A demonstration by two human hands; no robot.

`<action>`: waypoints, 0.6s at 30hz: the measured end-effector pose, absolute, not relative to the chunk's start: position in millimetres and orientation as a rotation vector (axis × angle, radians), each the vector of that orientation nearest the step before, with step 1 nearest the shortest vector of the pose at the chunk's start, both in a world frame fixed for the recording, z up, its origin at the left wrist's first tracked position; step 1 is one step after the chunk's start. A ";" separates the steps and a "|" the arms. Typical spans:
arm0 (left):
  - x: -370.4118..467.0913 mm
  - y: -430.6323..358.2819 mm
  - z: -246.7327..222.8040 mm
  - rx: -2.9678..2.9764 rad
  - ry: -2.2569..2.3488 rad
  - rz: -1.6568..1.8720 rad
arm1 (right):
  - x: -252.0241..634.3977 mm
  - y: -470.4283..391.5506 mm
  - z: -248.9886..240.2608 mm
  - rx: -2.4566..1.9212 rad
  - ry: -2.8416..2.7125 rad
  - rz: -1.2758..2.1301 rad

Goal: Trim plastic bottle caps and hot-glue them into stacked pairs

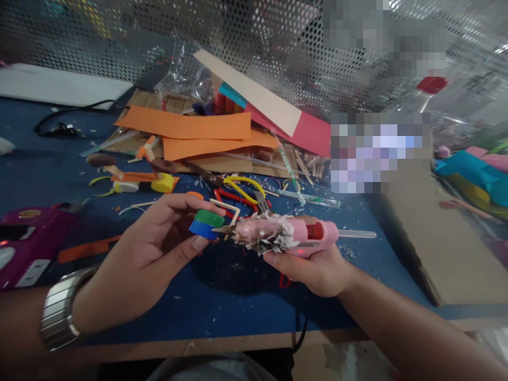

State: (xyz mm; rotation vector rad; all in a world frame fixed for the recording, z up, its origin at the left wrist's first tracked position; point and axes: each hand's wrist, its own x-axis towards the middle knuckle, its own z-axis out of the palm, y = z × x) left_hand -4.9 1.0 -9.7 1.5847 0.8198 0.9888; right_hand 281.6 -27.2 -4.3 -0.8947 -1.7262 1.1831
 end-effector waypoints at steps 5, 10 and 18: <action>-4.7 0.2 -9.5 1.580 0.809 1.000 | 281.6 -26.1 -2.0 -0.893 -1.741 1.164; -4.3 1.0 -9.4 1.596 0.811 1.005 | 281.8 -27.1 -2.0 -0.904 -1.727 1.177; -4.0 1.4 -8.0 1.583 0.823 1.000 | 285.4 -27.8 -7.3 -0.886 -1.722 1.206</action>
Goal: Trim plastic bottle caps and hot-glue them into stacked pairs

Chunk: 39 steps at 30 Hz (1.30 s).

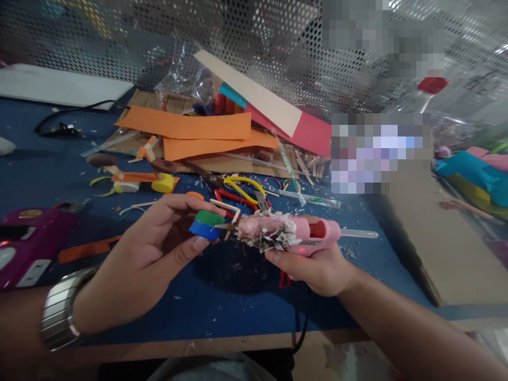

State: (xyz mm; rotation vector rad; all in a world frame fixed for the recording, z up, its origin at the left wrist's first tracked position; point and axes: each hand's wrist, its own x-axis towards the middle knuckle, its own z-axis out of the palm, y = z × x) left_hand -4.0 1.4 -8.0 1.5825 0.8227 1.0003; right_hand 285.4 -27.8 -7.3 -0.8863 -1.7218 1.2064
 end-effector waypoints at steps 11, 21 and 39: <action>-5.0 0.7 -9.1 1.611 0.807 1.005 | 283.2 -28.4 -6.3 -0.910 -1.694 1.178; -4.5 1.5 -8.2 1.584 0.807 1.000 | 283.9 -28.0 -5.6 -0.902 -1.716 1.153; -3.5 0.9 -9.6 1.547 0.788 1.016 | 282.3 -26.2 -3.7 -0.835 -1.742 1.230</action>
